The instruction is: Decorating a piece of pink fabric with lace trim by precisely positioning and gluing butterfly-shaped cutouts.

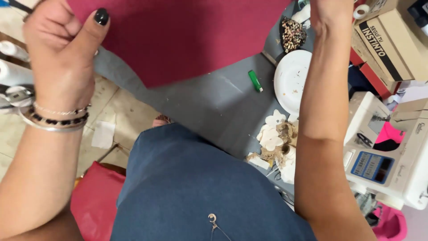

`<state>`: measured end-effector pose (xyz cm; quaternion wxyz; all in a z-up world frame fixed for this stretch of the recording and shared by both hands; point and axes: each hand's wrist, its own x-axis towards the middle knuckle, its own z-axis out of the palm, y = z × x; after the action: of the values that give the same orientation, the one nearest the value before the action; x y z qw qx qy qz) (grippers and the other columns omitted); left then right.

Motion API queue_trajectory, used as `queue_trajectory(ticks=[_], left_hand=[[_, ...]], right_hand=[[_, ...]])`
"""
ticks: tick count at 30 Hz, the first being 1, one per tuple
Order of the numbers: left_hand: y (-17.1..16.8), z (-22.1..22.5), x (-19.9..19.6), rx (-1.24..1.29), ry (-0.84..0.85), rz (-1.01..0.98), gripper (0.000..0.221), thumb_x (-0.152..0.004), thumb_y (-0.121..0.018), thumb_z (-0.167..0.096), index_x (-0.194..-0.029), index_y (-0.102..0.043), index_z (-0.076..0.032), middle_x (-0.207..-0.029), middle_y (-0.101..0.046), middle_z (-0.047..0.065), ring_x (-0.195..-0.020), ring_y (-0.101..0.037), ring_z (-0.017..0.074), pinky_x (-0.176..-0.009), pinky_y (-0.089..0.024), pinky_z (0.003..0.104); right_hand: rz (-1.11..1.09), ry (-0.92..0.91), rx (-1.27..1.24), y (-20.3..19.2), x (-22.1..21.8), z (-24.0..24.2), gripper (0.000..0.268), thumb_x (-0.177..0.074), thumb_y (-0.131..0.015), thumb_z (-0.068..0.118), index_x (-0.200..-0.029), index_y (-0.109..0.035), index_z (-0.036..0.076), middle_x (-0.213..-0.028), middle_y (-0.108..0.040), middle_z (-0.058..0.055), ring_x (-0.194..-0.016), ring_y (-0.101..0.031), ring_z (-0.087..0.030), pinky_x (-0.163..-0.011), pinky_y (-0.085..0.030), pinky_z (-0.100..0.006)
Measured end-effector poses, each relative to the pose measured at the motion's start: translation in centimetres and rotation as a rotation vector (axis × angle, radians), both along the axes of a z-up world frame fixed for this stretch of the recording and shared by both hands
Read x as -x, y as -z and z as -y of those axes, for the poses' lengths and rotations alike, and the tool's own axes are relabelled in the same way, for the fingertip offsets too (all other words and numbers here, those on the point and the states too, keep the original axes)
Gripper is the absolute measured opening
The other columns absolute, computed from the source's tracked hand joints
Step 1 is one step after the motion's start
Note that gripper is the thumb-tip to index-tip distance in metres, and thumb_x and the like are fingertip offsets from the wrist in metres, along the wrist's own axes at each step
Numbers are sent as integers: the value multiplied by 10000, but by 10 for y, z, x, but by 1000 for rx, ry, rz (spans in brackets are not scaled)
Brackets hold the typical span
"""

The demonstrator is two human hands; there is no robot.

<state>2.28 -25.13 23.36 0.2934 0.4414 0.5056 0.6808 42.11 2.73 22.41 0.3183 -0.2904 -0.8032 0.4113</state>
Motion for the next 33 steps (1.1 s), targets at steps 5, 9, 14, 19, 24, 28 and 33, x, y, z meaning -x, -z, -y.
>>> queue_trajectory(ticks=[5, 9, 14, 19, 24, 28, 33], left_hand=[[11, 48, 18, 187, -8, -358, 244, -1237, -685, 109, -1090, -540, -21, -917, -547, 27, -897, -532, 136, -874, -463, 272], [85, 91, 17, 404, -38, -436, 153, -1052, -750, 12, -1175, -667, -22, -1132, -687, 82, -1029, -620, 190, -980, -487, 341], [215, 124, 4, 509, -30, -385, 140, -958, -824, -15, -1074, -746, -11, -943, -710, 181, -982, -671, 326, -970, -485, 415], [214, 119, -4, 657, 65, -113, 191, -979, -811, -93, -1123, -704, -24, -945, -706, 110, -962, -612, 170, -972, -492, 383], [224, 82, 16, 705, 139, 37, 277, -1072, -769, -212, -1261, -672, -34, -993, -717, 120, -929, -672, 175, -872, -534, 334], [235, 40, 28, 636, 136, 1, 291, -1106, -756, -184, -1296, -652, 11, -1021, -707, 180, -938, -678, 236, -832, -544, 365], [242, -8, 31, 562, 138, 14, 396, -1049, -681, -205, -1359, -501, -36, -1190, -722, 138, -1023, -702, 165, -851, -601, 309]], right_hand=[[90, 111, -156, 2, -21, 57, 167, -1180, -502, 121, -1212, -654, 62, -1133, -630, -62, -1050, -597, -192, -962, -510, -365], [-14, 193, 373, 95, -47, 141, 259, -992, -719, 181, -1249, -705, 147, -1266, -657, 18, -1171, -599, -99, -1076, -460, -293], [134, 265, 402, 205, -57, 207, 121, -966, -784, 149, -1012, -755, 41, -983, -670, -135, -916, -642, -229, -777, -530, -333], [172, 307, 518, 209, -66, 220, 159, -978, -770, 131, -1093, -735, 25, -911, -697, -109, -917, -615, -175, -816, -520, -352], [184, 368, 564, 222, -56, 184, 252, -1097, -640, 278, -1171, -720, 51, -916, -722, -131, -859, -652, -177, -744, -563, -368], [157, 487, 574, 254, -38, 149, 347, -1095, -622, 355, -1212, -709, 40, -907, -720, -187, -803, -717, -257, -640, -613, -352], [1, 637, 783, 237, 0, 122, 261, -1021, -592, 322, -1166, -668, 118, -1022, -741, -5, -840, -683, -85, -717, -579, -254]])
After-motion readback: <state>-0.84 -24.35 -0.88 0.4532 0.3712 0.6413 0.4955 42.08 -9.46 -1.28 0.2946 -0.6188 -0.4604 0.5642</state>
